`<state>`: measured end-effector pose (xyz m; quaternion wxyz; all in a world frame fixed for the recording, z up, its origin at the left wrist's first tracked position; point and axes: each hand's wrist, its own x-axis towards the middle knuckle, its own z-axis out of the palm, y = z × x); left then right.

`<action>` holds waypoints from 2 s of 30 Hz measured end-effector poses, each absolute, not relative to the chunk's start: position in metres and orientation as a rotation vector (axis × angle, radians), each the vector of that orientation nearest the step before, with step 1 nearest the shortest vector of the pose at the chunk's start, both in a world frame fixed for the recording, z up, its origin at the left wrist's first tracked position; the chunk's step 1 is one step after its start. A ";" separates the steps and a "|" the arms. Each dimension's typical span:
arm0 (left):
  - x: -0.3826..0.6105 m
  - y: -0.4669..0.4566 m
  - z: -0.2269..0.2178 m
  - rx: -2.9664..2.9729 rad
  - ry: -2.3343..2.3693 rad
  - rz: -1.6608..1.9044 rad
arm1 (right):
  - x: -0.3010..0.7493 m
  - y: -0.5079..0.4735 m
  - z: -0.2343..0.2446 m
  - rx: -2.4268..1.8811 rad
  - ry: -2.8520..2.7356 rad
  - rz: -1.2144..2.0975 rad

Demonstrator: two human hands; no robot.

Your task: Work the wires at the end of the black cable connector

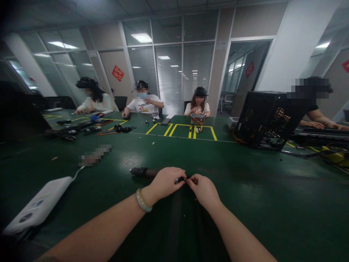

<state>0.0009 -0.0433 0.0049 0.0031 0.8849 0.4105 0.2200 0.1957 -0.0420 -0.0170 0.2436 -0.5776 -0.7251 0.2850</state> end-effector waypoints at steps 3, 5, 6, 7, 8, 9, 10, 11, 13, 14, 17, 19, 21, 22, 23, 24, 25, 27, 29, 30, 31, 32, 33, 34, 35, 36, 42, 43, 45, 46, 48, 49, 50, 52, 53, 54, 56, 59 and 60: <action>0.003 -0.044 0.003 2.776 1.311 0.700 | 0.195 -0.042 -0.016 -1.583 -1.991 0.776; 0.004 -0.043 0.003 2.778 1.314 0.687 | 0.196 -0.042 -0.016 -1.579 -2.004 0.761; 0.004 -0.042 0.003 2.780 1.305 0.678 | 0.196 -0.042 -0.016 -1.573 -2.007 0.755; 0.004 -0.041 0.003 2.781 1.293 0.672 | 0.196 -0.042 -0.016 -1.565 -2.007 0.756; 0.004 -0.040 0.003 2.782 1.279 0.671 | 0.197 -0.043 -0.016 -1.553 -2.002 0.765; 0.004 -0.039 0.003 2.783 1.262 0.672 | 0.198 -0.043 -0.016 -1.538 -1.996 0.785; 0.004 -0.038 0.002 2.782 1.247 0.679 | 0.198 -0.044 -0.016 -1.525 -1.989 0.807; 0.004 -0.037 0.002 2.782 1.229 0.688 | 0.199 -0.045 -0.016 -1.517 -1.983 0.827; 0.004 -0.035 0.001 2.779 1.192 0.695 | 0.200 -0.046 -0.015 -1.534 -1.973 0.842; 0.004 -0.034 0.001 2.779 1.183 0.691 | 0.201 -0.047 -0.015 -1.551 -1.969 0.835; 0.003 -0.031 0.000 2.767 1.167 0.699 | 0.202 -0.047 -0.014 -1.569 -1.963 0.792; 0.003 -0.030 0.000 2.753 1.153 0.704 | 0.203 -0.047 -0.015 -1.548 -1.967 0.784; 0.002 -0.030 0.000 2.738 1.142 0.711 | 0.204 -0.046 -0.015 -1.528 -1.973 0.790; 0.002 -0.030 0.000 2.734 1.133 0.713 | 0.205 -0.046 -0.016 -1.519 -1.977 0.791; 0.002 -0.030 0.000 2.732 1.122 0.714 | 0.206 -0.045 -0.016 -1.513 -1.981 0.788; 0.002 -0.031 0.000 2.733 1.109 0.714 | 0.207 -0.045 -0.016 -1.507 -1.986 0.785; 0.003 -0.031 0.000 2.737 1.094 0.710 | 0.209 -0.044 -0.017 -1.503 -1.991 0.783; 0.003 -0.031 -0.001 2.753 1.066 0.700 | 0.212 -0.044 -0.016 -1.496 -2.004 0.790; 0.004 -0.030 0.000 2.776 1.047 0.688 | 0.214 -0.043 -0.016 -1.483 -2.010 0.812; 0.005 -0.030 0.000 2.786 1.044 0.684 | 0.215 -0.043 -0.016 -1.475 -2.009 0.825; 0.006 -0.030 0.000 2.794 1.049 0.683 | 0.216 -0.042 -0.016 -1.466 -2.004 0.835; 0.006 -0.029 0.001 2.799 1.060 0.685 | 0.217 -0.041 -0.017 -1.459 -1.996 0.844; 0.007 -0.029 0.000 2.801 1.076 0.690 | 0.217 -0.040 -0.018 -1.450 -1.987 0.849; 0.008 -0.028 0.000 2.801 1.091 0.696 | 0.216 -0.038 -0.020 -1.440 -1.981 0.849; 0.009 -0.027 0.000 2.798 1.105 0.704 | 0.216 -0.036 -0.022 -1.430 -1.975 0.841; 0.010 -0.026 -0.001 2.794 1.120 0.712 | 0.216 -0.034 -0.023 -1.423 -1.970 0.828; 0.013 -0.023 -0.006 2.757 1.215 0.759 | 0.214 -0.024 -0.026 -1.439 -1.963 0.772; 0.012 -0.022 -0.006 2.759 1.212 0.758 | 0.214 -0.024 -0.025 -1.445 -1.964 0.784; 0.011 -0.022 -0.005 2.771 1.201 0.741 | 0.215 -0.026 -0.022 -1.461 -1.961 0.801; 0.010 -0.022 -0.005 2.779 1.194 0.728 | 0.215 -0.028 -0.020 -1.471 -1.958 0.802; 0.009 -0.022 -0.005 2.791 1.177 0.706 | 0.215 -0.033 -0.017 -1.488 -1.964 0.797; 0.008 -0.023 -0.005 2.796 1.166 0.699 | 0.215 -0.035 -0.016 -1.495 -1.974 0.794; 0.008 -0.023 -0.004 2.800 1.155 0.697 | 0.215 -0.036 -0.015 -1.500 -1.986 0.795; 0.008 -0.025 -0.004 2.807 1.148 0.699 | 0.216 -0.038 -0.015 -1.507 -2.003 0.807; 0.008 -0.026 -0.003 2.811 1.150 0.699 | 0.216 -0.038 -0.015 -1.507 -2.007 0.816; 0.008 -0.027 -0.003 2.812 1.152 0.701 | 0.217 -0.038 -0.015 -1.508 -2.008 0.822; 0.008 -0.028 -0.002 2.808 1.154 0.710 | 0.218 -0.037 -0.016 -1.508 -2.009 0.826; 0.008 -0.028 -0.001 2.799 1.144 0.728 | 0.219 -0.036 -0.017 -1.505 -2.005 0.814; 0.008 -0.028 -0.001 2.796 1.140 0.733 | 0.219 -0.036 -0.017 -1.502 -2.000 0.823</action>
